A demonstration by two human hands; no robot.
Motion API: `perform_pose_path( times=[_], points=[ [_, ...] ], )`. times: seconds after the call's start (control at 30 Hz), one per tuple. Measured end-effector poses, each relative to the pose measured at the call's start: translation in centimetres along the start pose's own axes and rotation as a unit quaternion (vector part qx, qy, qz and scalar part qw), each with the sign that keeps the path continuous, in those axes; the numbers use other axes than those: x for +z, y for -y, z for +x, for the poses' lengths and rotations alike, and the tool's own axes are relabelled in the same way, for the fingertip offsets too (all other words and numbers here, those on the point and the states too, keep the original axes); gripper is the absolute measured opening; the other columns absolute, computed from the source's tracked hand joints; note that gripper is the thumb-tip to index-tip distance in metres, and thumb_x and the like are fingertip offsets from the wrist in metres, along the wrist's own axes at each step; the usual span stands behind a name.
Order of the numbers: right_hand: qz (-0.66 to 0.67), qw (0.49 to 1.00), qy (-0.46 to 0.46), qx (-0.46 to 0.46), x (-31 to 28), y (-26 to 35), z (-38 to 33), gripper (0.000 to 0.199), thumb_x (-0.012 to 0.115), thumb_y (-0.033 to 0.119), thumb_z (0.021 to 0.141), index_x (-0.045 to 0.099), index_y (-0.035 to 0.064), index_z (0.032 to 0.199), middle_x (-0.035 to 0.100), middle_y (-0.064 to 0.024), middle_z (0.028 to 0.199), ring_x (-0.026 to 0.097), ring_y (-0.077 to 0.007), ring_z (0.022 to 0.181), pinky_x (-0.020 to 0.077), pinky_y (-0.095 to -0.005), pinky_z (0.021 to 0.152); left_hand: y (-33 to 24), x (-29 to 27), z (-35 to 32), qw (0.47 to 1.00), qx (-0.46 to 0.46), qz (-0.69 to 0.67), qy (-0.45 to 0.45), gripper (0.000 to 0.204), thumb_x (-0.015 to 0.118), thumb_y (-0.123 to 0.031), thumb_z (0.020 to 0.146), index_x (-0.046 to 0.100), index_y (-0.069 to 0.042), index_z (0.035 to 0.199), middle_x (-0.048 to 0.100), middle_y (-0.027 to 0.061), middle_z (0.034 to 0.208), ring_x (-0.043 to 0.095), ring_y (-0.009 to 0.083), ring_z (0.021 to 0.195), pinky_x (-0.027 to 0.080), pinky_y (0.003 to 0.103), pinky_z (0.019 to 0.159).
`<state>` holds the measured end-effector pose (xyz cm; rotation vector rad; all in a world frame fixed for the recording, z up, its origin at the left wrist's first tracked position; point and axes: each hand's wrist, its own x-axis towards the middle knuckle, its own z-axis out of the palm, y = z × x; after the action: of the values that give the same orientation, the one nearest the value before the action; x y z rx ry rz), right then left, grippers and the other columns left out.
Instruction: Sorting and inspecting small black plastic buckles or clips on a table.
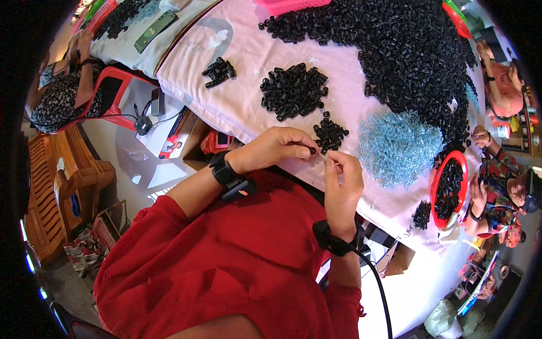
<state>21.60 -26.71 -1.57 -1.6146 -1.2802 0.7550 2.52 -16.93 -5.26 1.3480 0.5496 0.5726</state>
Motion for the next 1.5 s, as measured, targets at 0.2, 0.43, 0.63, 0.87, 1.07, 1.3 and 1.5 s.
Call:
perform_pose_path(
  times=[0.2,0.43,0.63,0.87,1.07,1.3,1.5],
  points=[
    [-0.064,0.993,0.021,-0.101,0.3,0.6,0.7,0.014,0.067,0.000,0.095,0.069,0.0007,0.109,0.062,-0.0036,0.094,0.057,-0.0109,0.080,0.0475,-0.0251,0.072,-0.2,0.4,-0.2,1.000,0.009,0.008,-0.022,0.022,0.068,-0.016,0.099,0.072,-0.001,0.115,0.073,0.0031,0.100,0.067,0.0110,0.094,0.053,0.027,0.088],
    [-0.076,0.992,0.031,-0.096,0.7,0.9,0.7,0.015,0.071,0.002,0.092,0.071,0.0017,0.107,0.064,-0.0054,0.094,0.058,-0.0144,0.085,0.0471,-0.0296,0.082,-0.2,0.3,-0.3,0.999,-0.010,0.030,-0.010,0.026,0.068,-0.019,0.100,0.071,-0.002,0.120,0.073,0.0025,0.104,0.066,0.0094,0.098,0.052,0.027,0.090],
    [-0.087,0.992,0.029,-0.090,0.9,0.4,0.5,0.015,0.071,0.002,0.092,0.072,0.0026,0.106,0.065,-0.0055,0.094,0.059,-0.0148,0.085,0.0475,-0.0294,0.081,0.1,0.3,-0.3,0.999,-0.013,0.029,-0.015,0.028,0.069,-0.021,0.100,0.071,-0.002,0.120,0.074,0.0022,0.101,0.067,0.0095,0.095,0.054,0.027,0.088],
    [-0.136,0.975,0.017,-0.174,1.0,1.1,0.9,0.014,0.071,-0.001,0.089,0.074,0.0023,0.103,0.068,-0.0101,0.091,0.064,-0.0215,0.086,0.0484,-0.0323,0.077,0.2,0.3,-0.3,0.999,-0.022,0.035,-0.017,0.028,0.069,-0.021,0.100,0.072,-0.002,0.119,0.074,0.0032,0.102,0.068,0.0101,0.095,0.054,0.027,0.088],
    [-0.165,0.954,0.073,-0.241,0.0,0.5,1.3,0.020,0.069,0.001,0.092,0.074,0.0018,0.111,0.069,-0.0117,0.094,0.064,-0.0212,0.085,0.0483,-0.0339,0.077,-0.1,0.1,-0.3,1.000,-0.024,0.018,-0.007,0.025,0.068,-0.018,0.100,0.072,-0.001,0.118,0.074,0.0046,0.104,0.068,0.0114,0.097,0.054,0.028,0.089],
    [-0.243,0.951,-0.044,-0.188,-1.7,-1.9,5.8,0.021,0.067,0.003,0.093,0.074,0.0056,0.112,0.071,-0.0120,0.100,0.065,-0.0251,0.086,0.0458,-0.0378,0.082,-0.3,0.2,-0.2,0.998,-0.004,0.068,0.008,0.023,0.068,-0.015,0.100,0.072,-0.004,0.119,0.074,0.0052,0.108,0.068,0.0130,0.102,0.053,0.028,0.092],
    [-0.369,0.909,0.002,-0.191,-1.1,-2.9,6.7,0.017,0.066,0.010,0.095,0.073,0.0075,0.110,0.069,-0.0097,0.098,0.064,-0.0267,0.096,0.0362,-0.0379,0.091,-0.7,0.2,-0.4,0.997,-0.039,0.066,0.009,0.022,0.067,-0.015,0.100,0.072,-0.004,0.119,0.074,0.0052,0.109,0.068,0.0135,0.100,0.053,0.028,0.092]
  ],
)
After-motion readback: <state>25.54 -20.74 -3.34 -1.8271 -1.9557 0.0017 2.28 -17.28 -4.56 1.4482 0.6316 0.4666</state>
